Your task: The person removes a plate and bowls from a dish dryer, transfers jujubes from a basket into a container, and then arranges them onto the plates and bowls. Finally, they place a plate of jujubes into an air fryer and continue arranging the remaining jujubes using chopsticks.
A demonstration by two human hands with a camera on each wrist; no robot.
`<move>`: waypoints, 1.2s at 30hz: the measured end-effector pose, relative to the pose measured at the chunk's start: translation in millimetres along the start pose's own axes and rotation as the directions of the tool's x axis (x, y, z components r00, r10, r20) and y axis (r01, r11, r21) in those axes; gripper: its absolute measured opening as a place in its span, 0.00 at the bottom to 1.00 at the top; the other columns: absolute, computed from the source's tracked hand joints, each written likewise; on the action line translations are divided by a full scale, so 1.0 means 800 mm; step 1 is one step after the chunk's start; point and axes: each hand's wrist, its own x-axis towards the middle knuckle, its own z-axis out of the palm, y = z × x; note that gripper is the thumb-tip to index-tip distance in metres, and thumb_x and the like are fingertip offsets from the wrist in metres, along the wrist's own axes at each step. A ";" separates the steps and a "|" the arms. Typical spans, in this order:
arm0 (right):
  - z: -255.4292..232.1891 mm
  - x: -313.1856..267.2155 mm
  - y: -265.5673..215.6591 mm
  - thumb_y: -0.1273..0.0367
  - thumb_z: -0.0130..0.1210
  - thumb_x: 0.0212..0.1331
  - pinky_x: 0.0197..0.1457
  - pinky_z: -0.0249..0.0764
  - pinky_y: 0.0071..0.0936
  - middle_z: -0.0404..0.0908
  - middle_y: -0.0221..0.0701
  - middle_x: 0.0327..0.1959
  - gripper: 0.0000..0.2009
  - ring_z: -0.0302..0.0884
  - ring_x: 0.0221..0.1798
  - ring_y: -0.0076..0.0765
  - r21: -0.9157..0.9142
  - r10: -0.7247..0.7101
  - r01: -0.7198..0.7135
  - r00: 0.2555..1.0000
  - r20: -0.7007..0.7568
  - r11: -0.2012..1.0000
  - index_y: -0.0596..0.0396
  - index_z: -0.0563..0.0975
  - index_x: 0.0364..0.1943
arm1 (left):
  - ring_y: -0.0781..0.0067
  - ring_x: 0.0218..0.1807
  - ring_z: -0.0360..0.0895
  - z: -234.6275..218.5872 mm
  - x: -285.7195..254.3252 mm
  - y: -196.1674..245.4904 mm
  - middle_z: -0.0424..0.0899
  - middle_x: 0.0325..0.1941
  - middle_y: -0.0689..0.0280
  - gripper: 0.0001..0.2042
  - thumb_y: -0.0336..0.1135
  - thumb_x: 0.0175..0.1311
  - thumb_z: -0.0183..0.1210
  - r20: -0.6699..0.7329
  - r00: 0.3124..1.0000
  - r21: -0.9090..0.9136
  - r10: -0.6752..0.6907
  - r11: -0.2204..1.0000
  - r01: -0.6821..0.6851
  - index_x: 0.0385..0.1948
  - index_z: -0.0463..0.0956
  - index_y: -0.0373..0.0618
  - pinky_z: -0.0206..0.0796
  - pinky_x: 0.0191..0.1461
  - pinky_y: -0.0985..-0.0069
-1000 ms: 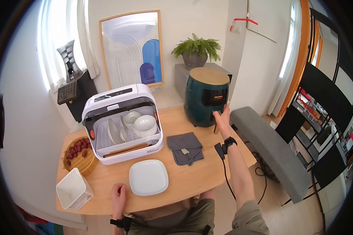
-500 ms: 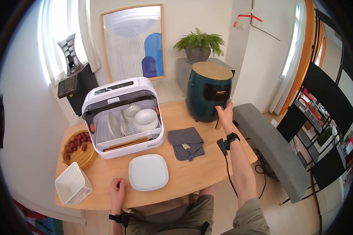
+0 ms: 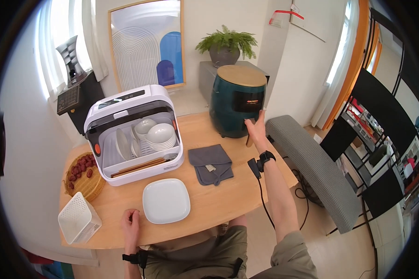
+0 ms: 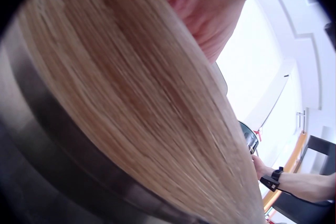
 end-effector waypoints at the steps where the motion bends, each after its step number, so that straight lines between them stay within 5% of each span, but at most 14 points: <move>1: -0.002 -0.002 -0.003 0.61 0.57 0.50 0.73 0.53 0.37 0.54 0.55 0.72 0.46 0.54 0.73 0.56 0.020 0.010 -0.010 1.000 -0.007 1.000 0.66 0.46 0.71 | 0.73 0.36 0.73 0.000 -0.001 0.000 0.78 0.34 0.62 0.06 0.29 0.66 0.55 -0.009 1.000 0.007 -0.012 1.000 0.012 0.34 0.76 0.35 0.66 0.42 0.77; 5: -0.018 0.000 -0.018 0.62 0.55 0.51 0.74 0.52 0.37 0.52 0.55 0.72 0.45 0.51 0.74 0.57 0.012 -0.004 0.005 0.999 -0.039 1.000 0.68 0.45 0.70 | 0.72 0.37 0.73 -0.001 0.001 0.001 0.78 0.34 0.61 0.06 0.29 0.66 0.55 0.004 1.000 0.001 -0.027 1.000 0.027 0.34 0.76 0.35 0.66 0.43 0.76; 8: -0.019 -0.001 -0.022 0.62 0.54 0.51 0.75 0.48 0.37 0.49 0.56 0.73 0.45 0.47 0.76 0.57 0.036 -0.084 0.094 0.972 -0.221 0.995 0.70 0.45 0.70 | 0.78 0.35 0.72 0.000 0.001 -0.003 0.79 0.32 0.65 0.07 0.31 0.67 0.54 -0.015 1.000 0.012 0.019 1.000 -0.019 0.33 0.76 0.35 0.65 0.41 0.79; 12: -0.013 -0.002 -0.010 0.61 0.55 0.52 0.75 0.49 0.37 0.52 0.55 0.72 0.44 0.49 0.75 0.56 0.019 -0.090 0.095 0.980 -0.177 0.995 0.69 0.47 0.70 | 0.78 0.35 0.72 -0.001 0.003 -0.007 0.79 0.31 0.65 0.07 0.30 0.67 0.54 -0.013 1.000 0.035 0.021 0.999 -0.020 0.34 0.76 0.34 0.65 0.41 0.79; 15: -0.017 -0.009 -0.015 0.59 0.56 0.54 0.75 0.50 0.36 0.56 0.54 0.71 0.43 0.51 0.75 0.56 0.027 0.056 -0.057 0.998 0.025 0.998 0.68 0.50 0.70 | 0.78 0.35 0.72 -0.002 0.003 -0.006 0.78 0.31 0.65 0.07 0.31 0.67 0.54 -0.024 0.999 0.064 0.025 0.998 -0.024 0.34 0.76 0.35 0.65 0.41 0.79; 18: -0.019 0.001 0.008 0.59 0.56 0.56 0.73 0.53 0.40 0.61 0.53 0.69 0.38 0.57 0.72 0.52 0.078 -0.042 0.061 0.974 -0.224 0.995 0.67 0.57 0.68 | 0.70 0.35 0.74 -0.001 0.002 0.003 0.78 0.32 0.61 0.07 0.29 0.65 0.55 -0.034 0.999 0.045 -0.004 0.999 0.006 0.32 0.76 0.34 0.67 0.42 0.76; 21: -0.024 -0.004 -0.005 0.67 0.51 0.61 0.68 0.60 0.35 0.72 0.44 0.60 0.24 0.68 0.63 0.41 0.239 -0.060 0.136 0.953 -0.298 0.961 0.63 0.68 0.60 | 0.71 0.35 0.74 -0.002 0.003 0.004 0.78 0.32 0.61 0.07 0.29 0.65 0.56 -0.017 0.998 0.046 -0.055 0.997 0.055 0.33 0.76 0.34 0.66 0.41 0.77; 25: -0.027 -0.042 -0.028 0.70 0.49 0.62 0.64 0.63 0.34 0.76 0.38 0.54 0.18 0.71 0.59 0.37 0.208 -0.188 0.246 0.946 -0.265 0.947 0.62 0.72 0.55 | 0.72 0.33 0.73 0.002 0.005 -0.003 0.78 0.31 0.62 0.06 0.30 0.65 0.56 -0.043 0.999 0.050 0.012 0.999 -0.010 0.33 0.77 0.35 0.66 0.38 0.77; 27: -0.028 -0.079 -0.037 0.69 0.50 0.63 0.64 0.64 0.33 0.78 0.36 0.52 0.16 0.71 0.58 0.35 0.160 -0.105 0.095 0.993 0.057 0.983 0.60 0.74 0.53 | 0.73 0.32 0.73 0.002 0.005 -0.006 0.78 0.31 0.62 0.06 0.30 0.64 0.56 -0.075 0.997 0.074 0.026 0.997 -0.021 0.33 0.77 0.36 0.65 0.37 0.77; 29: -0.020 -0.117 -0.050 0.66 0.53 0.64 0.68 0.60 0.36 0.73 0.42 0.59 0.20 0.68 0.64 0.41 0.039 -0.086 0.076 0.899 0.430 0.996 0.57 0.71 0.58 | 0.73 0.31 0.73 0.003 0.004 -0.013 0.78 0.30 0.62 0.06 0.30 0.64 0.57 -0.055 0.998 0.065 0.019 0.998 -0.015 0.33 0.78 0.36 0.66 0.36 0.77; 31: -0.007 -0.170 -0.063 0.62 0.56 0.62 0.73 0.53 0.39 0.62 0.48 0.69 0.28 0.55 0.73 0.52 -0.038 -0.249 0.349 0.734 0.631 0.936 0.51 0.65 0.66 | 0.71 0.30 0.74 0.003 0.004 -0.007 0.78 0.30 0.61 0.06 0.31 0.64 0.57 -0.086 0.996 0.067 -0.003 0.998 0.009 0.33 0.78 0.36 0.66 0.36 0.76; 33: 0.000 -0.202 -0.082 0.55 0.56 0.62 0.76 0.47 0.43 0.48 0.51 0.75 0.35 0.40 0.77 0.60 -0.094 -0.110 0.332 0.546 0.830 0.939 0.47 0.57 0.71 | 0.67 0.30 0.75 0.005 0.006 -0.017 0.79 0.31 0.59 0.06 0.31 0.64 0.57 -0.078 0.994 0.062 0.072 0.996 -0.067 0.33 0.78 0.37 0.67 0.35 0.74; 34: 0.007 -0.211 -0.076 0.55 0.56 0.62 0.76 0.47 0.43 0.48 0.51 0.75 0.35 0.40 0.77 0.60 -0.069 -0.129 0.350 0.511 0.850 0.934 0.47 0.57 0.71 | 0.67 0.30 0.75 0.006 0.005 -0.019 0.79 0.31 0.59 0.06 0.31 0.64 0.57 -0.116 0.992 0.066 0.051 0.997 -0.043 0.33 0.78 0.37 0.67 0.35 0.74; 36: 0.024 -0.216 -0.056 0.54 0.53 0.62 0.77 0.42 0.43 0.43 0.52 0.76 0.35 0.33 0.79 0.59 -0.344 0.184 0.422 0.375 0.909 0.839 0.49 0.57 0.71 | 0.62 0.31 0.77 0.004 0.006 -0.023 0.80 0.32 0.57 0.06 0.31 0.63 0.58 -0.097 0.984 0.085 0.151 0.986 -0.143 0.33 0.78 0.38 0.68 0.35 0.71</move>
